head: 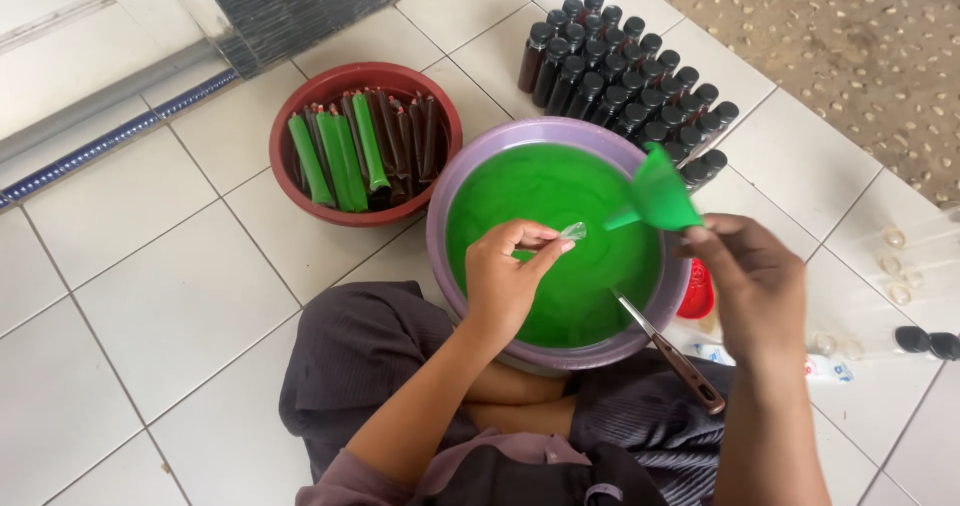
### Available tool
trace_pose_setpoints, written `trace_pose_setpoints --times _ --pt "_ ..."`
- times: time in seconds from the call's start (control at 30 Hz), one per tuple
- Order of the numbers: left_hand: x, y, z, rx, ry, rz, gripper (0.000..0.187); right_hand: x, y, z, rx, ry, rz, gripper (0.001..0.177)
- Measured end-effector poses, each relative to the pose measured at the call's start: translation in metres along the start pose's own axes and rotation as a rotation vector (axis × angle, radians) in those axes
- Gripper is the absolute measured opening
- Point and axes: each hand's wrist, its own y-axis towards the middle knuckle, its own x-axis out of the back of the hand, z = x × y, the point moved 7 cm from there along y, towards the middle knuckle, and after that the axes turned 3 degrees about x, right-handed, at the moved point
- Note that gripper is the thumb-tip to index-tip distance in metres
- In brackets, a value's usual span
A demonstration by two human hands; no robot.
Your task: Filling plastic tubes with green liquid using a funnel and ladle and tying them shut by hand
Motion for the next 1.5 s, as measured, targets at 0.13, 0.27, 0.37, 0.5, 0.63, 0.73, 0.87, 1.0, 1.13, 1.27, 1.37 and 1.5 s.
trace_pose_setpoints --times 0.13,0.27,0.37,0.5,0.63,0.73,0.87,1.0,1.13,1.27,1.37,1.5 --pt "0.006 0.003 -0.006 0.014 -0.041 -0.022 0.013 -0.024 -0.004 0.009 0.042 -0.146 0.075 0.015" --pt "0.010 0.004 -0.013 -0.005 -0.046 -0.010 0.010 -0.034 -0.010 0.019 0.155 -0.250 0.080 0.016" --pt "0.013 0.004 -0.020 -0.040 -0.006 0.017 0.010 -0.039 -0.016 0.029 0.182 -0.282 0.072 0.017" --pt "-0.001 0.006 -0.019 -0.038 -0.104 0.143 0.010 -0.040 -0.019 0.038 0.189 -0.319 0.041 0.015" --pt "-0.019 -0.002 0.023 0.180 -0.340 0.280 0.033 -0.044 -0.017 0.039 0.264 -0.338 0.113 0.015" --pt "-0.020 -0.002 0.015 0.287 -0.502 0.342 0.051 -0.042 -0.014 0.043 0.360 -0.340 0.153 0.013" --pt "-0.023 -0.004 0.028 0.362 -0.571 0.375 0.038 -0.041 -0.012 0.057 0.479 -0.358 0.226 0.010" --pt "-0.023 -0.004 0.013 0.347 -0.496 0.423 0.020 -0.045 -0.018 0.071 0.536 -0.489 0.240 0.011" --pt "-0.022 0.000 0.012 0.256 -0.433 0.320 0.023 -0.048 -0.020 0.079 0.593 -0.599 0.264 0.014" --pt "-0.010 0.002 0.009 0.143 -0.214 0.262 0.013 -0.035 -0.019 0.066 0.311 -0.527 0.395 0.071" --pt "0.000 0.003 0.012 0.136 -0.226 0.215 0.007 -0.005 -0.021 0.003 -0.114 -0.769 0.487 0.059" --pt "0.018 0.009 0.019 -0.020 -0.269 0.135 0.023 0.031 -0.060 -0.151 -0.157 -1.255 0.632 0.065"
